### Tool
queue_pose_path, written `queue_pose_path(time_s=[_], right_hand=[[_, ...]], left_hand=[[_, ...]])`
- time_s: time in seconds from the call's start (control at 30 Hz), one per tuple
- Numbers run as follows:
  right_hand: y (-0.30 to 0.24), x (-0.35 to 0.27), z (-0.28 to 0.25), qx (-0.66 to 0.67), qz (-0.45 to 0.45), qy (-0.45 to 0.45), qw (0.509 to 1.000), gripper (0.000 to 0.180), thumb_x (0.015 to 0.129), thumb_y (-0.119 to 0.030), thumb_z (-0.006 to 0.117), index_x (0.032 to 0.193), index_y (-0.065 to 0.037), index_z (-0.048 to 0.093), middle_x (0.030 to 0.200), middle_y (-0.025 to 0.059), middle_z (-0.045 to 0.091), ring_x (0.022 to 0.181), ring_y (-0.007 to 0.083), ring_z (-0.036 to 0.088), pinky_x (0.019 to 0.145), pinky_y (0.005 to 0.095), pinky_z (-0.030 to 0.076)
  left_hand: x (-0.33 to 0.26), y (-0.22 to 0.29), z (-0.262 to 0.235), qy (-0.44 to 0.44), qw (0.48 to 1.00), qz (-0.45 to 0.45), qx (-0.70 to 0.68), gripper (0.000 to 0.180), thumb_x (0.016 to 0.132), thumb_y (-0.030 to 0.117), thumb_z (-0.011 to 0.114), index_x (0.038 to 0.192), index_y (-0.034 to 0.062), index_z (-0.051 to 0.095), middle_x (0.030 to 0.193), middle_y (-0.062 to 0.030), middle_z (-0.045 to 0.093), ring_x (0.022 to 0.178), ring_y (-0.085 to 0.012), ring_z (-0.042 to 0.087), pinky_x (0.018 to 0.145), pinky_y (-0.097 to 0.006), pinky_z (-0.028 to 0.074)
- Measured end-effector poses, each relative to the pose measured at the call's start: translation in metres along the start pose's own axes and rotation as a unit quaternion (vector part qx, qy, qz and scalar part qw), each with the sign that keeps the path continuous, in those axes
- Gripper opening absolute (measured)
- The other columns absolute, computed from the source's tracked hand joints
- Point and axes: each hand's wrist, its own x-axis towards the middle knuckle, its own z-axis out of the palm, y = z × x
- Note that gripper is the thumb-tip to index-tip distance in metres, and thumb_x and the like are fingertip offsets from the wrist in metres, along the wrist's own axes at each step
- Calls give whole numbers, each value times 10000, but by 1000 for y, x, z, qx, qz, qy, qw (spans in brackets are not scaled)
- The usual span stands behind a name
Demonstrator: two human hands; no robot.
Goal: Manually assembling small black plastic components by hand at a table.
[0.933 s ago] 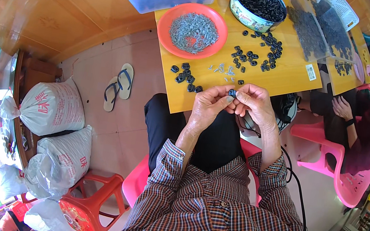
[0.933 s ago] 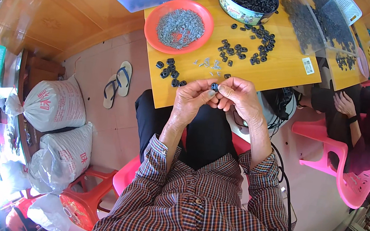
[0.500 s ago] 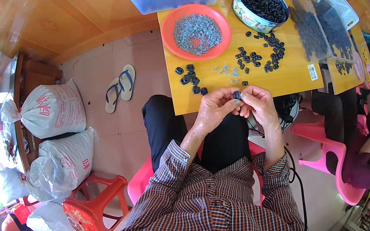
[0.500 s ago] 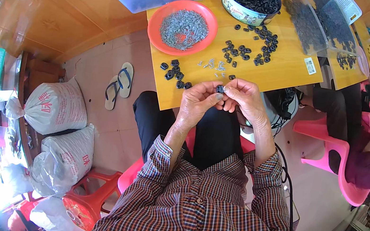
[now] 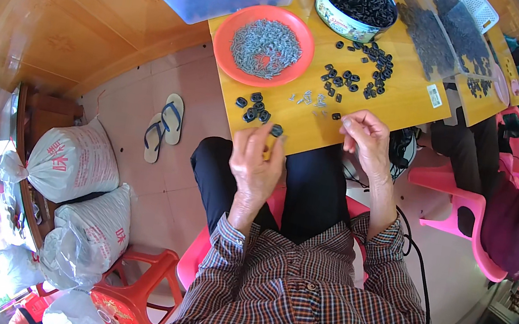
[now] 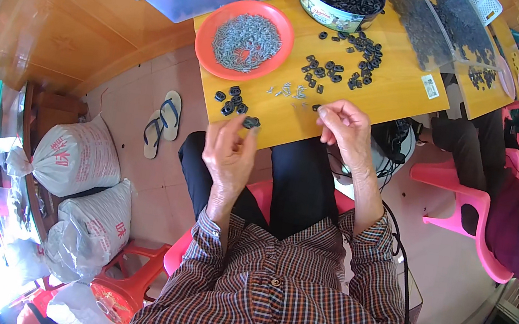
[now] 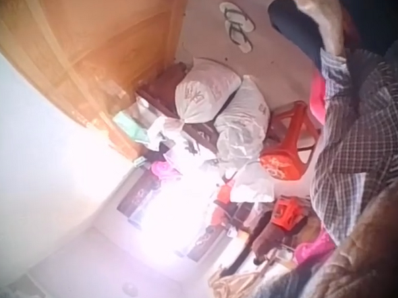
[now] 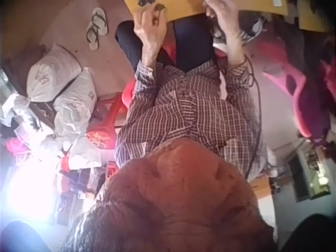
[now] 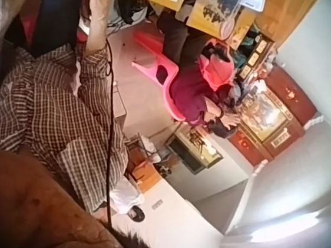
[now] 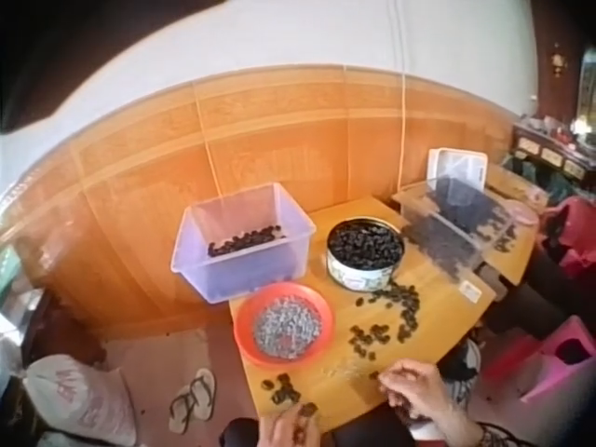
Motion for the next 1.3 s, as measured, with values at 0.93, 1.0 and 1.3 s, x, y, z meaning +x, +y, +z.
queue_pose_path(time_s=[0.93,1.0,1.3], right_hand=[[21,6,0,-407,-279,123,861,119,791,21,661,895,3,604,776,61,584,575,141,557,555,256,472],[21,3,4,-254,-193,91,943,90,817,-19,662,889,5,614,744,31,615,546,95,539,515,223,445],[-6,-10,14,22,57,-19,998,138,847,-135,664,890,-7,635,743,10,622,555,52,529,500,180,408]], left_hand=[[-2,-20,-5,35,988,41,142,332,724,0,705,1050,-18,647,906,-126,535,770,-258,584,640,-346,504],[-6,-18,-2,47,992,10,114,323,721,4,707,1038,-15,646,921,-130,533,804,-279,579,662,-360,508],[-18,24,35,-118,947,-152,-258,170,839,8,648,1008,-14,650,838,-74,614,616,-89,580,529,-202,478]])
